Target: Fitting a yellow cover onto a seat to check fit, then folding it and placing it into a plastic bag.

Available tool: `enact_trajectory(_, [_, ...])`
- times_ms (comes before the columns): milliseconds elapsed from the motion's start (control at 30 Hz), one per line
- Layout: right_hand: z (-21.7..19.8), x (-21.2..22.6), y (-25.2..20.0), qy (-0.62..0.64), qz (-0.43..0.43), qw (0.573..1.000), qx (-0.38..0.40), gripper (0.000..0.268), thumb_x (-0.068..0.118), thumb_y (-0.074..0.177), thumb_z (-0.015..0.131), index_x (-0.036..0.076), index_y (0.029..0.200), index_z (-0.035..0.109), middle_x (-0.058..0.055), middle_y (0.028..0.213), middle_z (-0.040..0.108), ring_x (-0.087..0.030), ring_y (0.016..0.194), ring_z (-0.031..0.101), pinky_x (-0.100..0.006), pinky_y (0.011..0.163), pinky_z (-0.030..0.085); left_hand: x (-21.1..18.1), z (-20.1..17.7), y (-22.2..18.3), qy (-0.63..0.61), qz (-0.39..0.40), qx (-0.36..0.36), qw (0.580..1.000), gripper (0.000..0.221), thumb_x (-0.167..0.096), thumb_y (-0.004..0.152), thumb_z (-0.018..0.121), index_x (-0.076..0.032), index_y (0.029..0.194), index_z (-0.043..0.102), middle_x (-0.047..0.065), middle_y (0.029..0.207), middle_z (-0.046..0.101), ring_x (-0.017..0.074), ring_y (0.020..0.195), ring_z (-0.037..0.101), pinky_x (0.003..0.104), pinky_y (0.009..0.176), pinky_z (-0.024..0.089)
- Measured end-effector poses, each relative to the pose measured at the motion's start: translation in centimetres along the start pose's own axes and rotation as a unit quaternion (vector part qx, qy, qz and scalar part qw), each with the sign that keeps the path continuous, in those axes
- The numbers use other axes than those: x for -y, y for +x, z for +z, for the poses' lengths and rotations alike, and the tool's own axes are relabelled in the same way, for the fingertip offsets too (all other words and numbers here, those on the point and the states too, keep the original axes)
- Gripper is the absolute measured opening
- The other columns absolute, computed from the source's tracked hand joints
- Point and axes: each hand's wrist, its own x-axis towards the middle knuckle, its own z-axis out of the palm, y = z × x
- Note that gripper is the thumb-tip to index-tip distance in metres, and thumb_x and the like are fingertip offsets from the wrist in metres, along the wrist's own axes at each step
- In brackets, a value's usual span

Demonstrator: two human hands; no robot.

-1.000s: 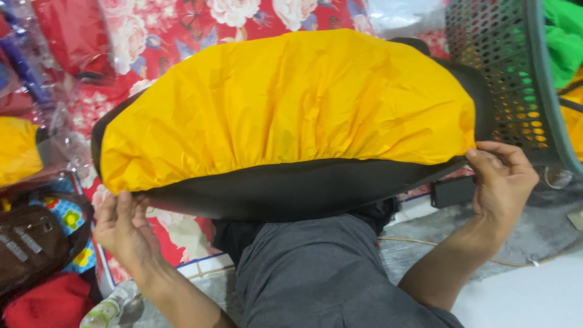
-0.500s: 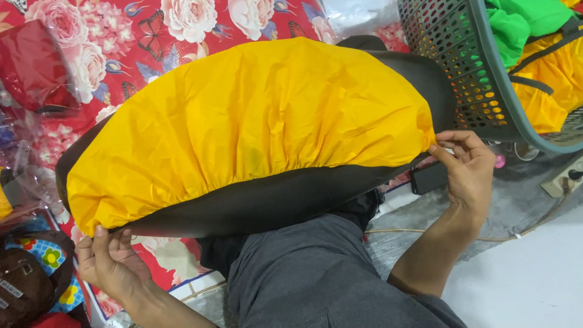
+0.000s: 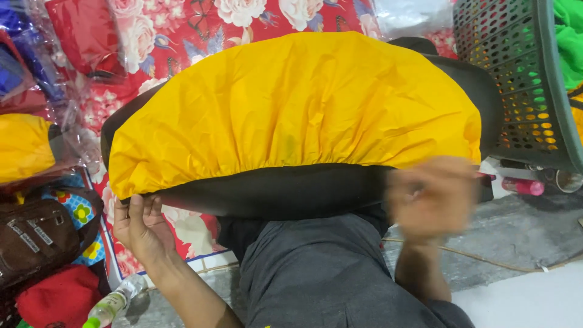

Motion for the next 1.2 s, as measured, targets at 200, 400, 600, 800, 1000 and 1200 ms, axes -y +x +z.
enact_trajectory(200, [9.3, 7.4, -1.8, 0.108, -0.182, 0.937, 0.279, 0.022, -0.006, 0.082, 0.082, 0.003, 0.102, 0.079, -0.015, 0.093, 0.071, -0.028, 0.082, 0.070, -0.038, 0.073, 0.062, -2.4, 1.2, -1.3, -0.006, 0.087, 0.035, 0.996, 0.017, -0.012, 0.100, 0.073, -0.011, 0.112, 0.061, 0.004, 0.099, 0.065, 0.0142, 0.084, 0.077, 0.024, 0.082, 0.069])
enact_trajectory(400, [10.4, 7.1, -2.0, 0.075, -0.195, 0.905, 0.372, 0.014, -0.009, 0.095, 0.075, -0.010, 0.107, 0.067, -0.020, 0.103, 0.065, -0.031, 0.088, 0.063, -0.039, 0.077, 0.056, -1.9, -1.4, -0.2, -0.059, 0.053, -0.048, 0.996, 0.050, -0.012, 0.077, 0.086, -0.016, 0.117, 0.057, 0.010, 0.127, 0.070, 0.0206, 0.103, 0.074, 0.026, 0.067, 0.061])
enact_trajectory(600, [10.3, 6.6, -2.3, 0.061, -0.211, 0.895, 0.389, 0.015, -0.011, 0.095, 0.071, -0.007, 0.109, 0.068, -0.020, 0.107, 0.066, -0.032, 0.091, 0.062, -0.040, 0.079, 0.053, -3.4, -1.2, -1.1, -0.057, 0.102, -0.001, 0.993, 0.039, -0.006, 0.083, 0.082, -0.015, 0.112, 0.057, 0.009, 0.118, 0.067, 0.0251, 0.115, 0.072, 0.036, 0.083, 0.066])
enact_trajectory(800, [10.6, 7.9, -2.2, 0.081, -0.219, 0.878, 0.418, 0.015, -0.018, 0.094, 0.065, -0.015, 0.108, 0.065, -0.023, 0.107, 0.060, -0.034, 0.093, 0.058, -0.040, 0.084, 0.054, -6.1, 0.4, -3.5, 0.013, 0.205, -0.008, 0.979, 0.040, -0.002, 0.081, 0.084, -0.013, 0.105, 0.054, -0.001, 0.098, 0.052, 0.0116, 0.095, 0.059, 0.029, 0.076, 0.056])
enact_trajectory(1000, [11.4, 7.5, -3.8, 0.057, -0.178, 0.921, 0.341, 0.014, -0.005, 0.093, 0.075, -0.006, 0.096, 0.061, -0.019, 0.100, 0.061, -0.031, 0.084, 0.060, -0.038, 0.074, 0.052, -12.1, 9.6, -10.1, 0.142, 0.315, 0.013, 0.938, 0.045, -0.007, 0.078, 0.092, -0.005, 0.105, 0.056, 0.005, 0.099, 0.058, 0.0130, 0.093, 0.059, 0.023, 0.061, 0.045])
enact_trajectory(1200, [11.4, 6.7, -5.1, 0.105, 0.361, 0.837, 0.398, 0.020, 0.027, 0.087, 0.077, 0.008, 0.090, 0.073, -0.005, 0.076, 0.078, -0.014, 0.073, 0.079, -0.029, 0.063, 0.061, -15.9, 20.7, -15.8, 0.241, 0.396, 0.298, 0.834, 0.027, -0.012, 0.078, 0.093, -0.009, 0.094, 0.072, 0.004, 0.094, 0.072, 0.0141, 0.086, 0.071, 0.023, 0.081, 0.057])
